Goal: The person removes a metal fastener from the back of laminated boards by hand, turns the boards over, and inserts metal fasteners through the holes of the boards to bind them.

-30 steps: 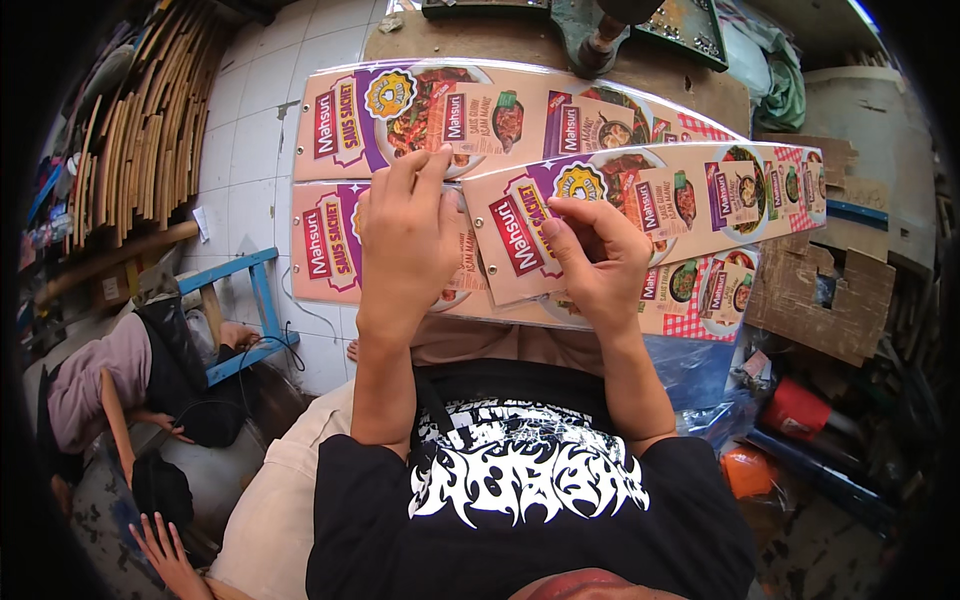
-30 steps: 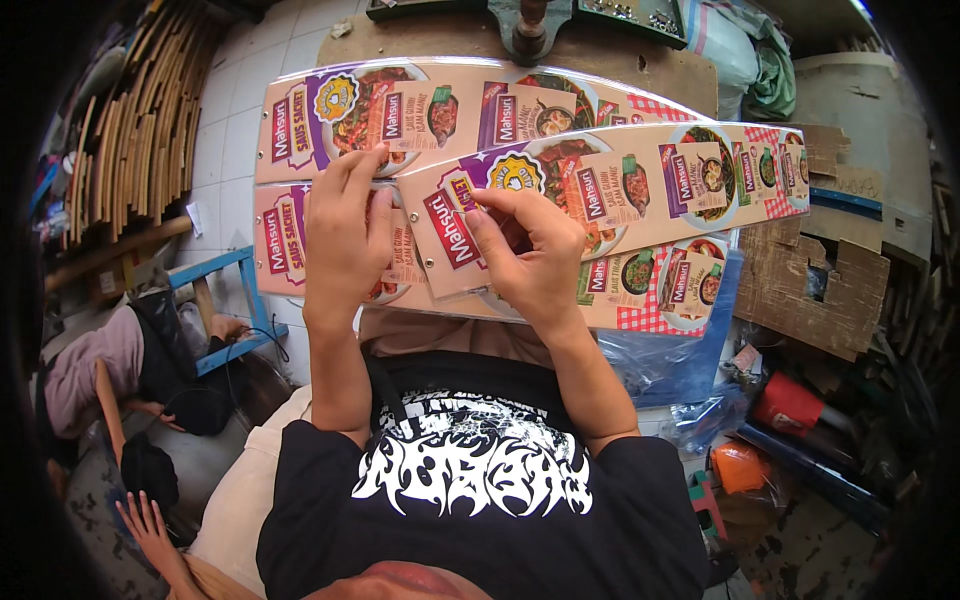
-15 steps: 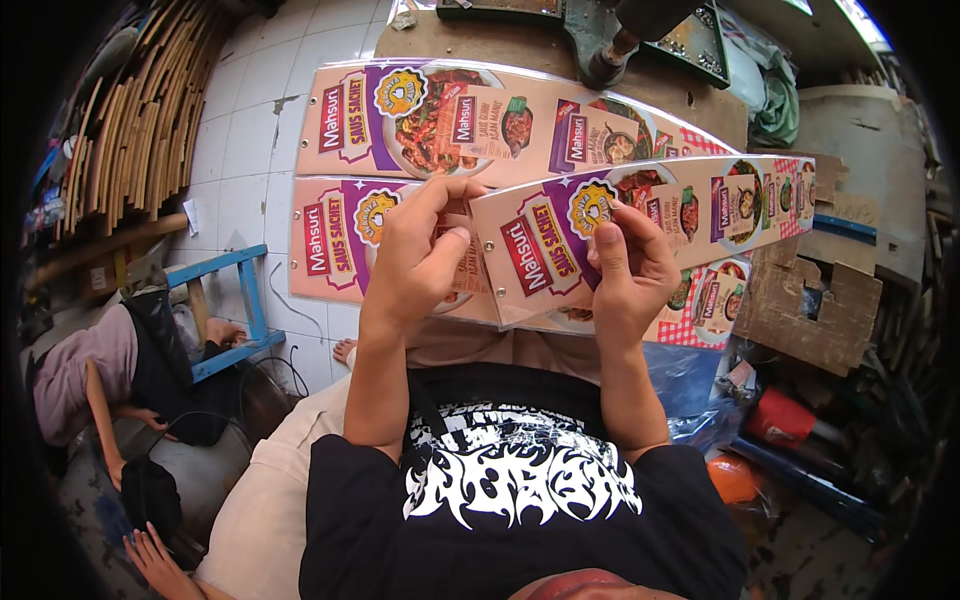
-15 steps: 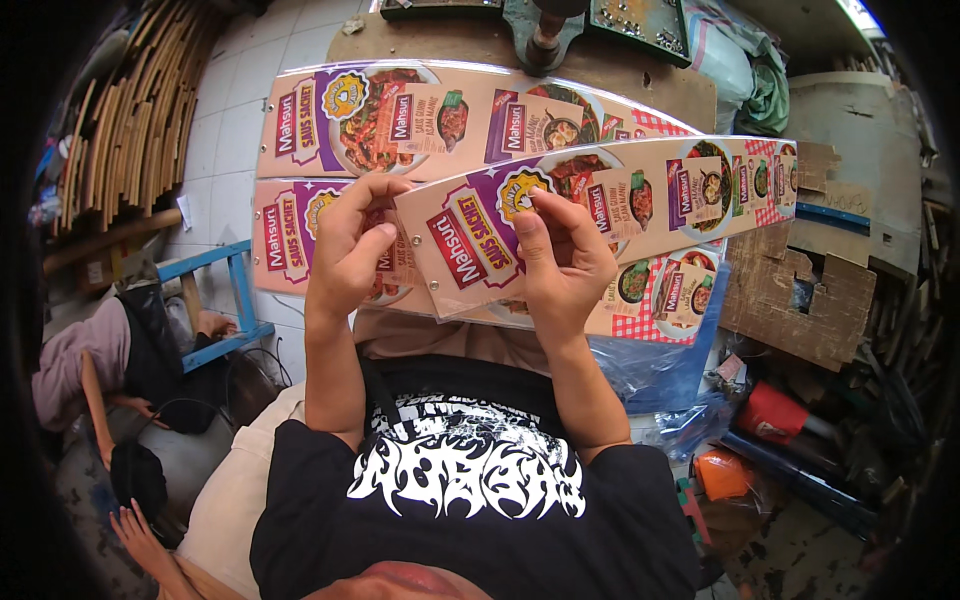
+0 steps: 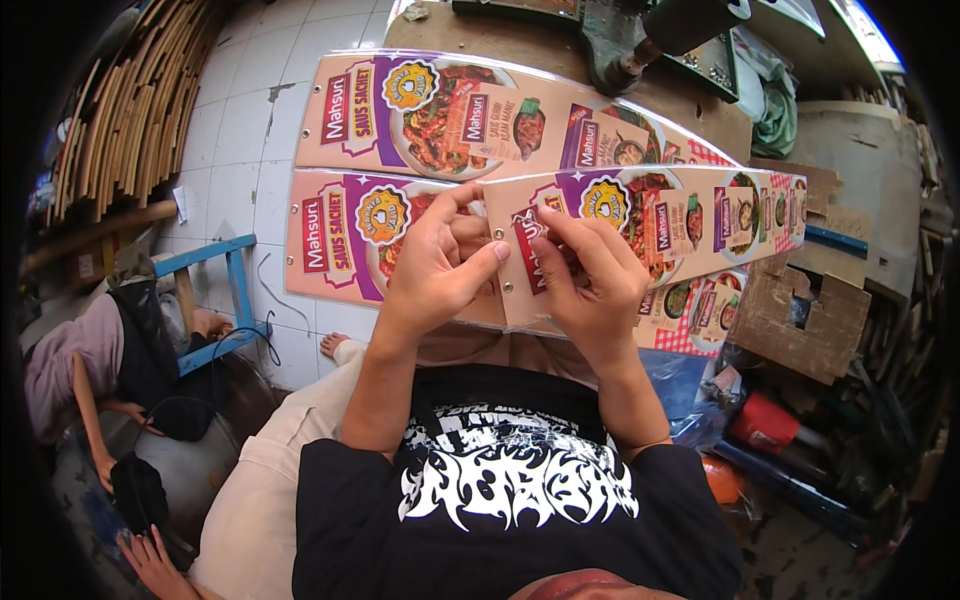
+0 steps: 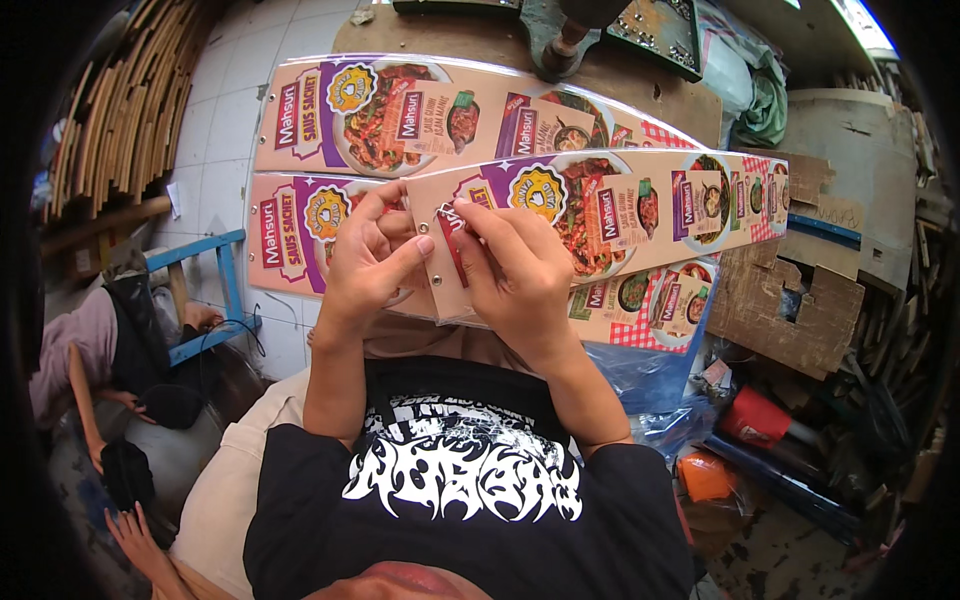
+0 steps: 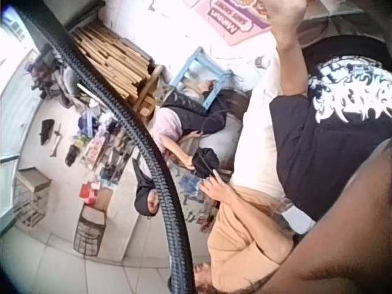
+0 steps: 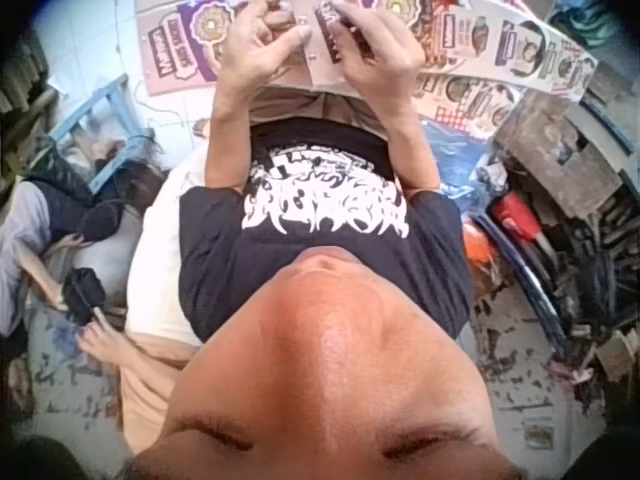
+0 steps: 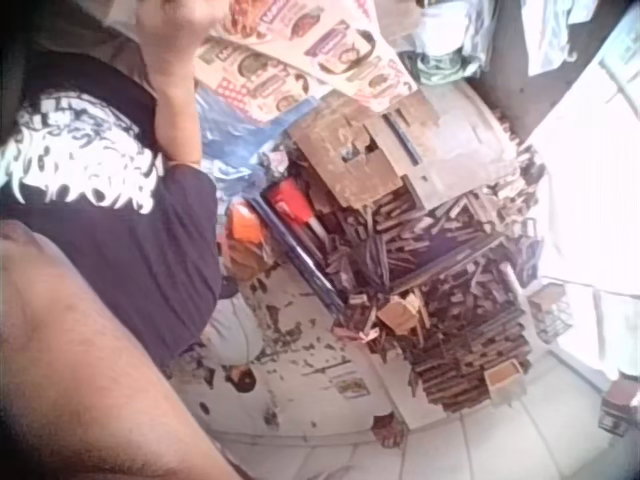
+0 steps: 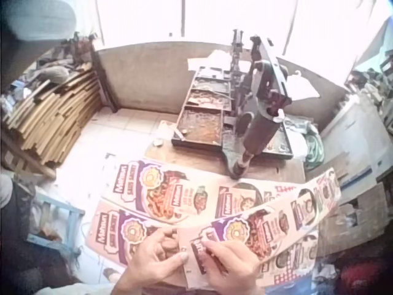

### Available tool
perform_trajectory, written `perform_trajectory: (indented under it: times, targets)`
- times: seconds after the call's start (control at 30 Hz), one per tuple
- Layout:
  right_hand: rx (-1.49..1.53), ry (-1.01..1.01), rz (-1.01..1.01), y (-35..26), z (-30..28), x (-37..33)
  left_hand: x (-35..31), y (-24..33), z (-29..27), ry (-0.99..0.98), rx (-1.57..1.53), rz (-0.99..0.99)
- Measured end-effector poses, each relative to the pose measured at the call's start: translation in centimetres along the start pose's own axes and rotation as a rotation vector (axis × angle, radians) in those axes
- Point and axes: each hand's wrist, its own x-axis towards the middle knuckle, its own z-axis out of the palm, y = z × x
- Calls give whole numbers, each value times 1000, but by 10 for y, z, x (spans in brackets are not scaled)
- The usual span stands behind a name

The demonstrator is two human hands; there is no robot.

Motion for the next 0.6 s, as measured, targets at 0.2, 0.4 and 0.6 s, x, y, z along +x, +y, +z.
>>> perform_trajectory:
  times: [0.2,0.4,0.6]
  targets:
    - [-63,-15,-164,4,5,1,-1,2,0,2,-13,-21]
    - [-69,-8,-194,5,7,1,-1,2,-1,5,11,-19]
    - [-120,-10,-236,2,8,0,-1,2,-3,13,14,13]
